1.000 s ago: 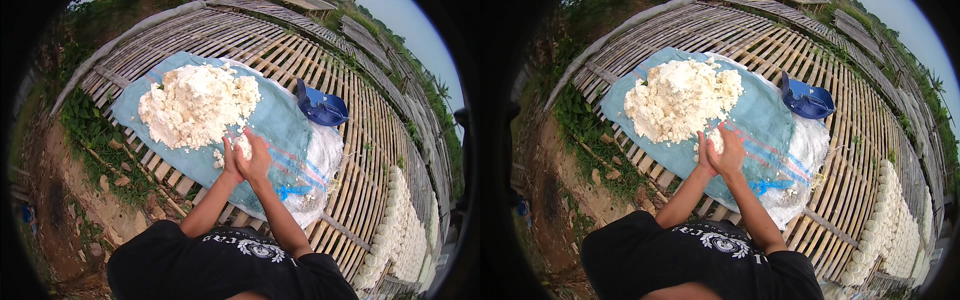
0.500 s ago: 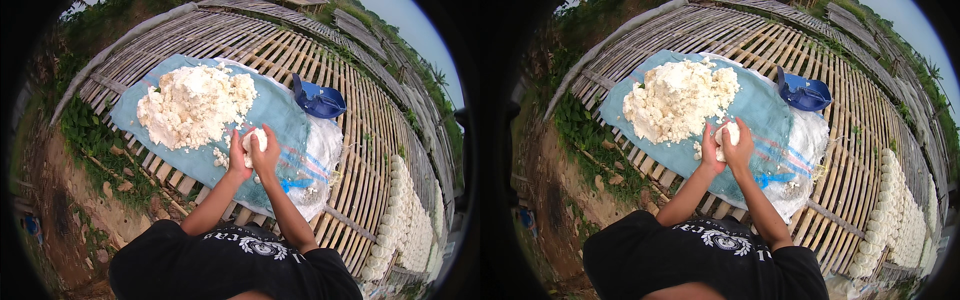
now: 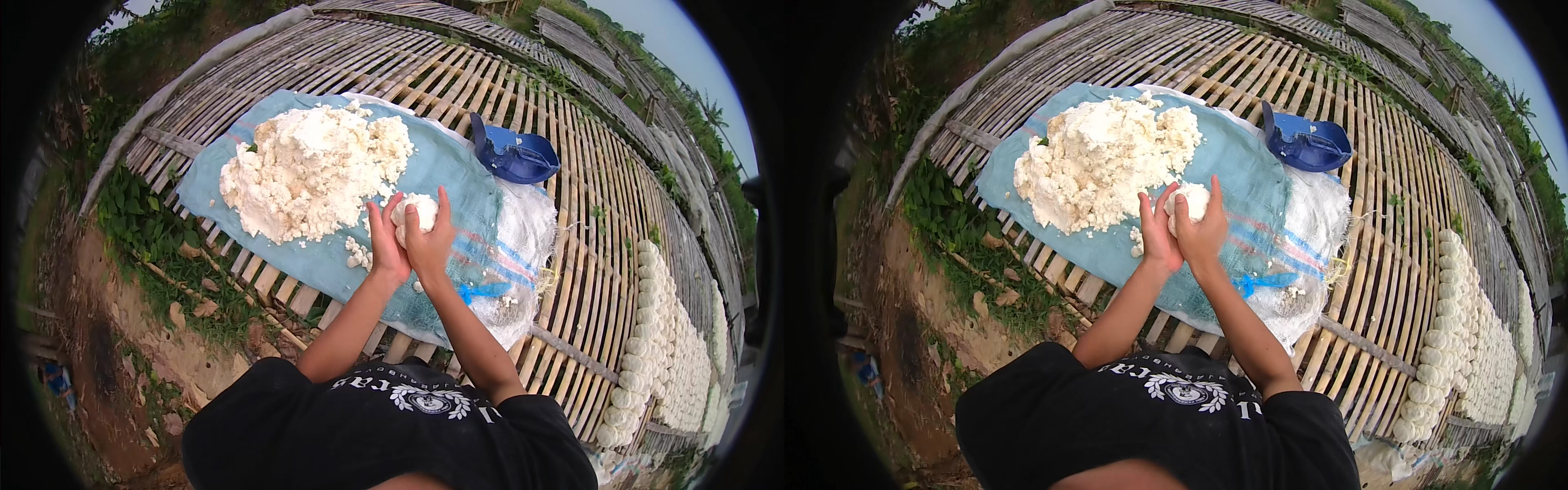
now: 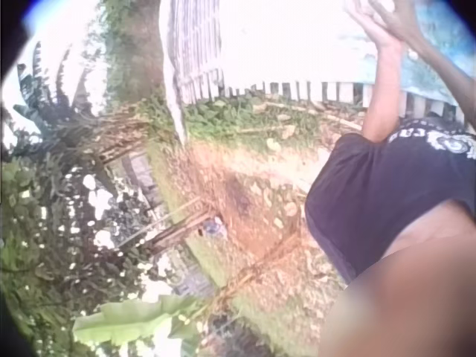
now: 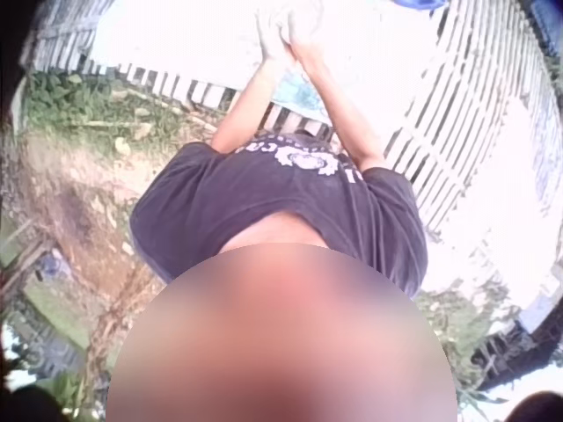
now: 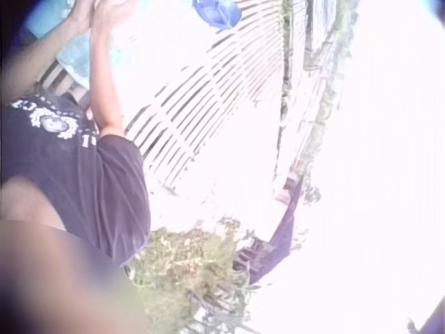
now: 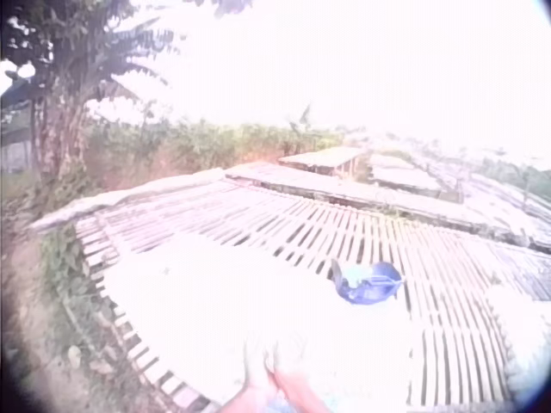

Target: The person repeatedly scoops a white dough-like mass from a blue tarp, rolls it into a ball with both hands, and places the finished balls in rows on a bamboo rack. The process continues throughout the clip, accumulating many uniform balls on the rack.

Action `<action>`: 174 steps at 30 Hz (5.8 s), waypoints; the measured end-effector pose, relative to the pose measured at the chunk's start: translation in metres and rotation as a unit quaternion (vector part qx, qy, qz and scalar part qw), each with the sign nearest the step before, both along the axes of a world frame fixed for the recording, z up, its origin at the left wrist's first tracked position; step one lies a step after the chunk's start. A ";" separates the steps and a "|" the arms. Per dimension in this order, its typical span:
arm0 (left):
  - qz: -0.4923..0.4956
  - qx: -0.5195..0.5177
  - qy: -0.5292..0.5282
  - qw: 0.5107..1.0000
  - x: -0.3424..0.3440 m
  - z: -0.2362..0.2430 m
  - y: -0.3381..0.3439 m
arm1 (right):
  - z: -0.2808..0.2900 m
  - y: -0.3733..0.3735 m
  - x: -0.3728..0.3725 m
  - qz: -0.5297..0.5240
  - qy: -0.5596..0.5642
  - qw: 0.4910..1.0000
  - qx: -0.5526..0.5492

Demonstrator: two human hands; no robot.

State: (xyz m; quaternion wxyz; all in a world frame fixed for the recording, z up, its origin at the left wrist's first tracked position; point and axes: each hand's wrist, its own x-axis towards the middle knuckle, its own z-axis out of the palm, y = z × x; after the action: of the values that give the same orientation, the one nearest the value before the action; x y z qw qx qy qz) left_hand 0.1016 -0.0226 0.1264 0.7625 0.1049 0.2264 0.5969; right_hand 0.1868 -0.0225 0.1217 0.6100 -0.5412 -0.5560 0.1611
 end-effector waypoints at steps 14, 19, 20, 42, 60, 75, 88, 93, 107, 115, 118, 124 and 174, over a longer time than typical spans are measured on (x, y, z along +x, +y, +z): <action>-0.162 0.071 -0.098 0.979 -0.010 0.004 -0.008 | 0.046 -0.019 0.030 0.180 -0.026 0.982 0.044; -0.060 0.044 0.002 0.997 0.010 0.019 -0.017 | 0.042 -0.023 0.021 0.130 -0.043 0.988 0.071; -0.052 0.046 0.046 0.997 0.013 0.021 -0.019 | 0.039 -0.025 0.016 0.094 -0.048 0.992 0.068; -0.106 0.046 -0.071 0.991 0.023 0.019 -0.061 | 0.049 -0.077 0.027 0.002 -0.102 0.966 0.239; -0.411 0.045 -0.079 0.907 0.179 0.023 -0.160 | 0.062 -0.227 0.215 -0.096 -0.226 0.961 0.127; -0.496 -0.062 -0.068 0.864 0.410 0.012 -0.313 | 0.043 -0.404 0.405 -0.242 -0.205 0.941 0.116; -0.500 0.149 0.043 0.852 0.521 0.025 -0.370 | 0.055 -0.454 0.499 -0.260 -0.093 0.954 0.119; -0.505 0.082 -0.030 0.859 0.543 0.020 -0.371 | 0.048 -0.454 0.518 -0.249 -0.110 0.960 0.065; -0.531 -0.032 0.067 0.844 0.645 -0.003 -0.356 | 0.012 -0.427 0.624 -0.283 0.067 0.951 0.104; -0.611 0.083 0.151 0.773 0.745 -0.061 -0.268 | 0.027 -0.416 0.771 -0.023 -0.174 0.958 -0.229; -0.680 0.072 0.179 0.707 0.789 -0.080 -0.236 | 0.014 -0.390 0.818 0.015 -0.131 0.942 -0.307; -0.483 0.155 0.404 0.761 0.874 -0.119 -0.199 | -0.019 -0.352 0.890 -0.067 -0.083 0.939 -0.326; 0.169 -0.030 0.524 0.834 -0.005 -0.084 -0.137 | -0.055 -0.282 0.330 0.153 0.240 0.927 -0.246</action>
State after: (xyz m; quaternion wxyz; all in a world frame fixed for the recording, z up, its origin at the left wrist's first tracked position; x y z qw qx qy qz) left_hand 0.0967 -0.1597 0.0429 0.4197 0.3394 0.6242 0.5648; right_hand 0.5167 -0.3050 0.0662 0.5404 -0.5281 -0.4120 0.5093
